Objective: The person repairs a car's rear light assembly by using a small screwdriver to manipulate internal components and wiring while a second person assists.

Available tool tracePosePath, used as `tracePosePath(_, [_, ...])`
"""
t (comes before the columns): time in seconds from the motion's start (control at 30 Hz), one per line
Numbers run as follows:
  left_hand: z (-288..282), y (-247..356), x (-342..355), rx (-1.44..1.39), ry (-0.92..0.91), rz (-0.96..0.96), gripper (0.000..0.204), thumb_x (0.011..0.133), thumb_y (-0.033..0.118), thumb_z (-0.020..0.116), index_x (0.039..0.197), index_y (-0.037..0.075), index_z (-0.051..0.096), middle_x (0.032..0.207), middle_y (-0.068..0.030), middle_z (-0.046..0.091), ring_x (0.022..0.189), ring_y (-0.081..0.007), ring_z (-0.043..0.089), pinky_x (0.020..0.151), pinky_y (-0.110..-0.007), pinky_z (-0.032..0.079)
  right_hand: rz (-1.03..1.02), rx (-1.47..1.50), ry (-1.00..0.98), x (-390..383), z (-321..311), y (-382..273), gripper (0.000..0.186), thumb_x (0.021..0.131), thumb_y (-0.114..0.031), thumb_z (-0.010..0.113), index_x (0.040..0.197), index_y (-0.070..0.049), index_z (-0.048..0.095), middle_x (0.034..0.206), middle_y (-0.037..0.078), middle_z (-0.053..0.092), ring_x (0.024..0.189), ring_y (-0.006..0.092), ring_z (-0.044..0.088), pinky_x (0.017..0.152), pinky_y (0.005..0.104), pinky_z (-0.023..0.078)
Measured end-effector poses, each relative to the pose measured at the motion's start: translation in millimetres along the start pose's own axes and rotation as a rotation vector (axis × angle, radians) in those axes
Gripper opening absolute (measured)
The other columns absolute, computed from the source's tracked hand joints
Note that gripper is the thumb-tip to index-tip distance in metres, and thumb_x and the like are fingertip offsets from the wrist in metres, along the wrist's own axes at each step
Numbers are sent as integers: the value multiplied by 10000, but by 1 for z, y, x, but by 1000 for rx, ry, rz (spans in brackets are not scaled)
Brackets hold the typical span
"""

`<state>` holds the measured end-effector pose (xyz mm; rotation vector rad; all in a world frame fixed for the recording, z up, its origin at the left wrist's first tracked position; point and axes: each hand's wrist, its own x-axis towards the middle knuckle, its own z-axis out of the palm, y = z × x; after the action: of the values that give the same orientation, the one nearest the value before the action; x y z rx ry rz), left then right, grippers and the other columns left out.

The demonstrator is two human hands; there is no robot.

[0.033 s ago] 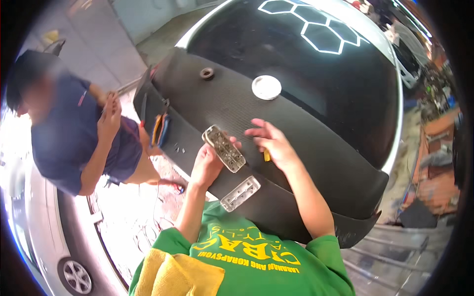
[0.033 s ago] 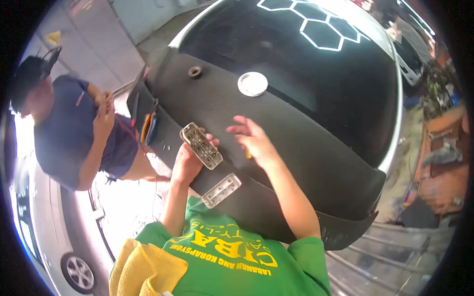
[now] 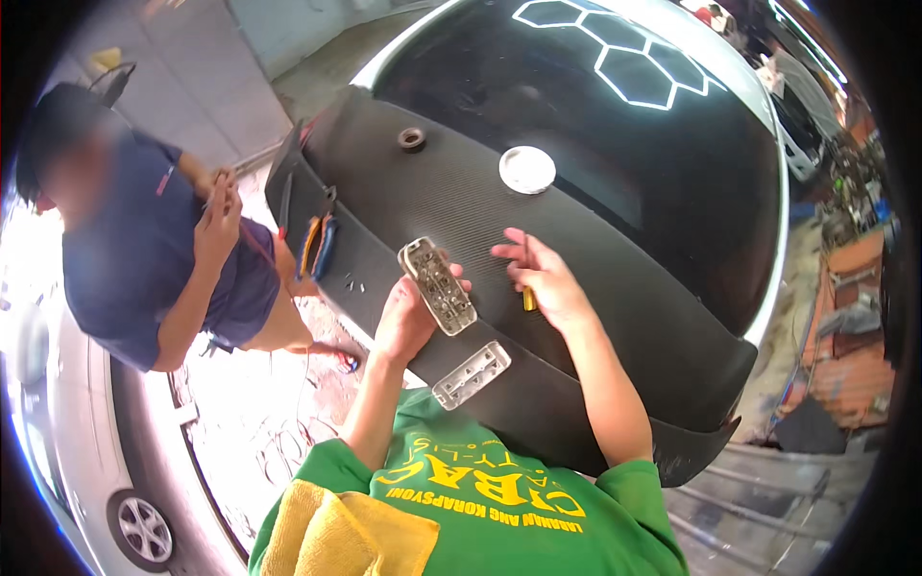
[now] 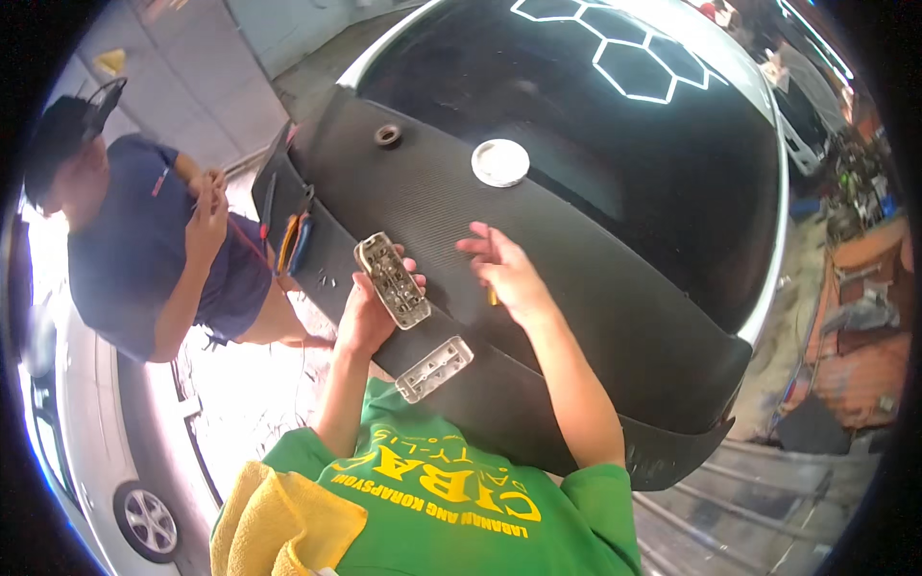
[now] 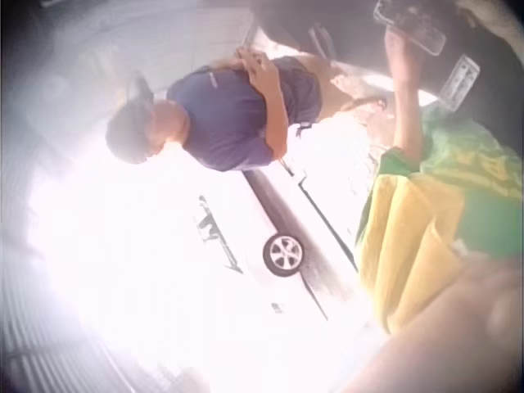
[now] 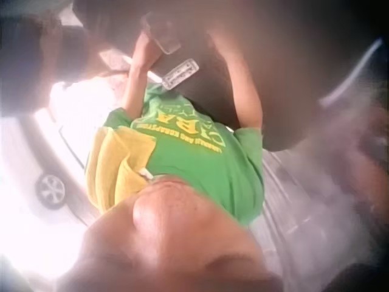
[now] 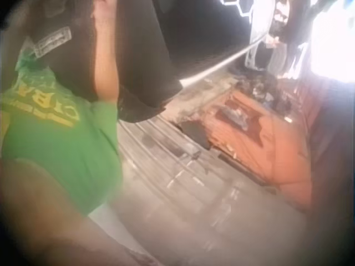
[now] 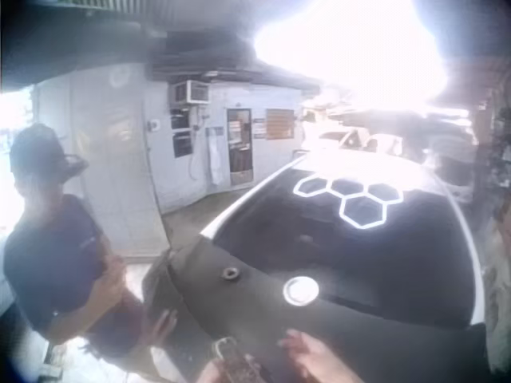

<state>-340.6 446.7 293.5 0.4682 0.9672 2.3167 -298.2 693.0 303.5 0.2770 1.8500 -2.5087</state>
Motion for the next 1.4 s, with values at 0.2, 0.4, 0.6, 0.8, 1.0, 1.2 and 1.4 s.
tracePosePath(0.2, [-6,1,-6,-222,131,-37,815,1014,684,376,1588,109,319,1191,-57,612,992,-186,629,842,-331,569,-128,-379,58,-16,17,-43,498,958,91,593,1448,2,566,1215,42,591,897,89,591,780,249,535])
tracePosePath(0.4, [-1,5,-4,-252,147,-40,634,1098,582,299,1627,233,276,1081,-77,616,866,-175,606,743,-319,544,-151,-515,-55,-37,35,-81,403,954,31,671,1348,-55,680,993,30,628,757,74,607,686,236,535])
tracePosePath(0.6, [3,8,-4,-317,144,-28,587,1111,482,331,1634,224,260,1006,-104,598,818,-196,592,686,-328,531,-279,-712,-53,-55,55,-90,175,920,7,733,1094,1,750,1008,54,712,727,75,634,643,232,518])
tracePosePath(0.8, [3,7,-5,-298,137,-36,616,1094,457,358,1622,147,288,974,-101,585,801,-197,581,668,-331,519,-385,-753,-5,-62,83,-88,153,878,60,743,1020,2,752,960,47,725,742,73,638,666,222,497])
tracePosePath(1.0, [10,0,-4,-85,146,-4,605,1092,457,343,1584,104,343,956,-90,589,795,-168,585,672,-312,518,-473,-842,-19,-60,87,-80,163,882,53,724,1031,-10,740,972,86,722,684,166,656,610,287,512])
tracePosePath(1.2, [16,0,-5,52,179,12,605,1078,467,346,1553,92,373,958,-88,597,794,-152,590,675,-290,520,-467,-893,-13,-59,85,-77,154,879,46,715,1021,-9,736,964,98,722,692,214,678,618,314,524])
tracePosePath(1.4, [17,0,-6,100,182,35,617,1066,479,352,1542,88,387,961,-75,602,800,-140,589,687,-283,514,-441,-883,-18,-57,83,-76,153,880,47,714,1022,-6,736,966,104,725,690,222,682,619,313,528])
